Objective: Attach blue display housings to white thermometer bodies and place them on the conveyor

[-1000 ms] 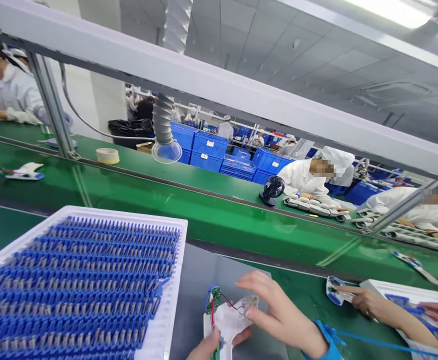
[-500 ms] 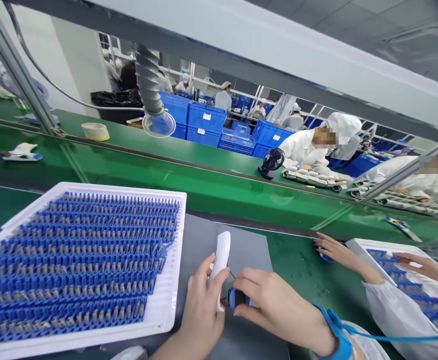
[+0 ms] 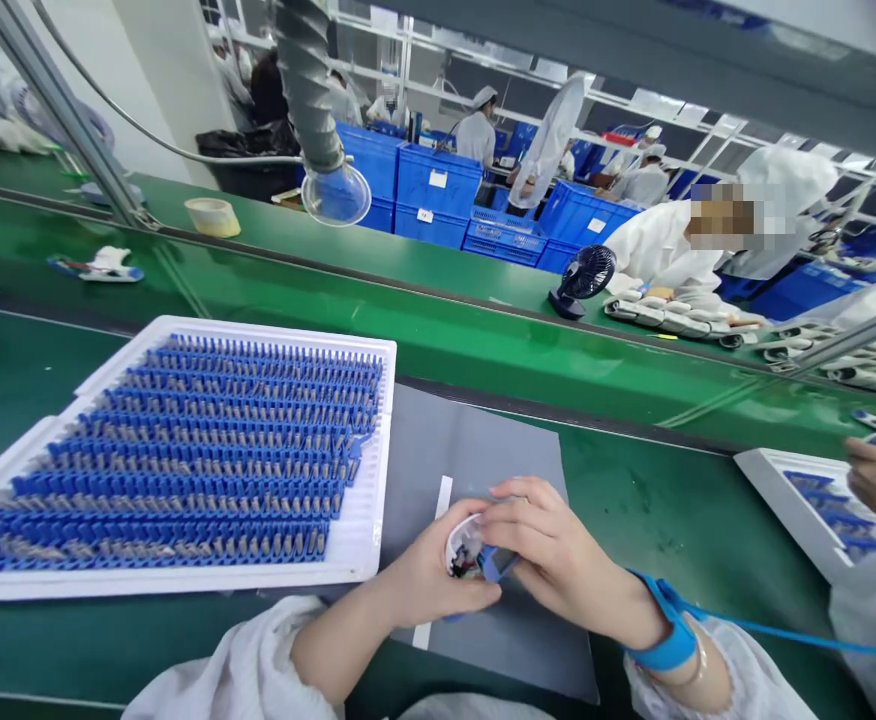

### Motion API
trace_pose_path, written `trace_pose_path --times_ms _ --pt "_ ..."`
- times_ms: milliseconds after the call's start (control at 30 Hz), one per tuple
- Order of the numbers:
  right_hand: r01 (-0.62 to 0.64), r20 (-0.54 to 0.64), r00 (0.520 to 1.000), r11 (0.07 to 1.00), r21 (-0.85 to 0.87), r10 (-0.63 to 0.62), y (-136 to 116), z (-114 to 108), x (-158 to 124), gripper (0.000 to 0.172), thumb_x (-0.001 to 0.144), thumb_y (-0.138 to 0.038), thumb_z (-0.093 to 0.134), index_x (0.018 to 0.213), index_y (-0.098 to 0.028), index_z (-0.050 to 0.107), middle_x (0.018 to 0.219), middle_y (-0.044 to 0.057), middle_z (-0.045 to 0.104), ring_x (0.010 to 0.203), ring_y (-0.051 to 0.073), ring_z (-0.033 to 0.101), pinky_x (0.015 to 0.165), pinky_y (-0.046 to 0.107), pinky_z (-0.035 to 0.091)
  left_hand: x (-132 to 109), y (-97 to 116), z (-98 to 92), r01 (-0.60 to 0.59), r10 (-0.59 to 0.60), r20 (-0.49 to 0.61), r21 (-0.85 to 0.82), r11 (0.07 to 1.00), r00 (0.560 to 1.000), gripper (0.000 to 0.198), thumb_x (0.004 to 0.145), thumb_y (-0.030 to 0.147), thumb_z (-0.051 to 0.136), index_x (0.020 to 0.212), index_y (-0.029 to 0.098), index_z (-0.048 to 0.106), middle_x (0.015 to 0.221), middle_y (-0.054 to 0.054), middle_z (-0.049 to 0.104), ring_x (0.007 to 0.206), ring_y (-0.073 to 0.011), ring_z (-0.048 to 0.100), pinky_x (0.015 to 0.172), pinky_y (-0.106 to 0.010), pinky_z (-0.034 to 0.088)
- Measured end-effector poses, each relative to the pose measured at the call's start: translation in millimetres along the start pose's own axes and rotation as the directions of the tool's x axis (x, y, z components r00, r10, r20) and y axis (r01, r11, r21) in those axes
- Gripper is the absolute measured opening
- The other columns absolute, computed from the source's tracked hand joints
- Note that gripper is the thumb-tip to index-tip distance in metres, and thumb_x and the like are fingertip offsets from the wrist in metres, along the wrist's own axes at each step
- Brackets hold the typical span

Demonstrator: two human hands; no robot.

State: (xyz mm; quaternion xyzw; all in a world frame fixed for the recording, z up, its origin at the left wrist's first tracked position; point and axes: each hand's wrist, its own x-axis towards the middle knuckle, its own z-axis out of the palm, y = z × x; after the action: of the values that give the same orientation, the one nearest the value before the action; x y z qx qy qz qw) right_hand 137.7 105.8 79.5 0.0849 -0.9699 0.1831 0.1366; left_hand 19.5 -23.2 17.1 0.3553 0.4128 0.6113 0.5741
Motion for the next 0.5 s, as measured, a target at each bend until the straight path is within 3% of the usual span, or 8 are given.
trace_pose_path --times_ms 67,133,200,333,500 --pt "0.044 0.003 0.999 0.999 0.002 -0.044 0.7 -1.5 1.9 0.036 0.078 -0.003 0.043 0.108 -0.021 0.053 0.115 0.006 0.057 0.118 0.023 0.039 0.095 0.043 0.037 -2.1 -1.2 -1.5 0.089 -0.056 0.142 -0.231 0.969 0.988 0.064 0.059 0.027 0.078 0.114 0.017 0.048 0.084 -0.002 0.056 0.081 -0.0157 0.055 0.072 -0.027 0.041" --pt "0.067 0.032 0.997 0.998 -0.004 -0.067 0.5 -2.8 3.4 0.034 0.080 -0.006 0.044 0.109 -0.021 0.053 0.117 0.006 0.057 0.119 0.022 0.040 0.097 0.044 0.036 -3.5 -5.0 -1.7 0.097 -0.036 0.173 -0.356 0.929 0.984 0.065 0.057 0.035 0.080 0.112 0.016 0.051 0.084 -0.003 0.058 0.082 -0.0146 0.055 0.071 -0.025 0.040" --pt "0.075 0.037 0.997 0.997 -0.029 -0.074 0.1 -3.2 3.6 0.032 0.082 -0.008 0.045 0.111 -0.020 0.053 0.119 0.008 0.055 0.118 0.022 0.042 0.097 0.045 0.036 -4.1 -8.4 -0.4 0.073 -0.018 0.134 -0.419 0.905 0.991 0.060 0.059 0.036 0.080 0.110 0.017 0.054 0.084 -0.002 0.058 0.078 -0.0122 0.055 0.069 -0.023 0.040" --pt "0.118 -0.072 0.989 0.986 -0.113 -0.127 0.5 -3.5 0.3 0.026 0.086 -0.014 0.051 0.112 -0.015 0.052 0.121 0.014 0.053 0.112 0.025 0.047 0.089 0.044 0.043 -3.2 -9.8 2.1 0.031 -0.027 0.015 -0.503 0.864 1.000 0.051 0.059 0.034 0.080 0.104 0.022 0.060 0.077 0.002 0.057 0.068 -0.0075 0.053 0.063 -0.019 0.040" --pt "0.175 -0.054 0.982 0.977 -0.121 -0.183 2.8 -6.5 -0.8 0.021 0.090 -0.015 0.051 0.110 -0.012 0.056 0.107 0.013 0.060 0.101 0.022 0.053 0.080 0.035 0.050 -1.4 -13.5 2.0 0.062 -0.081 -0.012 -0.529 0.846 0.997 0.066 0.053 0.040 0.082 0.113 0.023 0.060 0.079 -0.002 0.061 0.068 -0.0109 0.058 0.061 -0.020 0.044"
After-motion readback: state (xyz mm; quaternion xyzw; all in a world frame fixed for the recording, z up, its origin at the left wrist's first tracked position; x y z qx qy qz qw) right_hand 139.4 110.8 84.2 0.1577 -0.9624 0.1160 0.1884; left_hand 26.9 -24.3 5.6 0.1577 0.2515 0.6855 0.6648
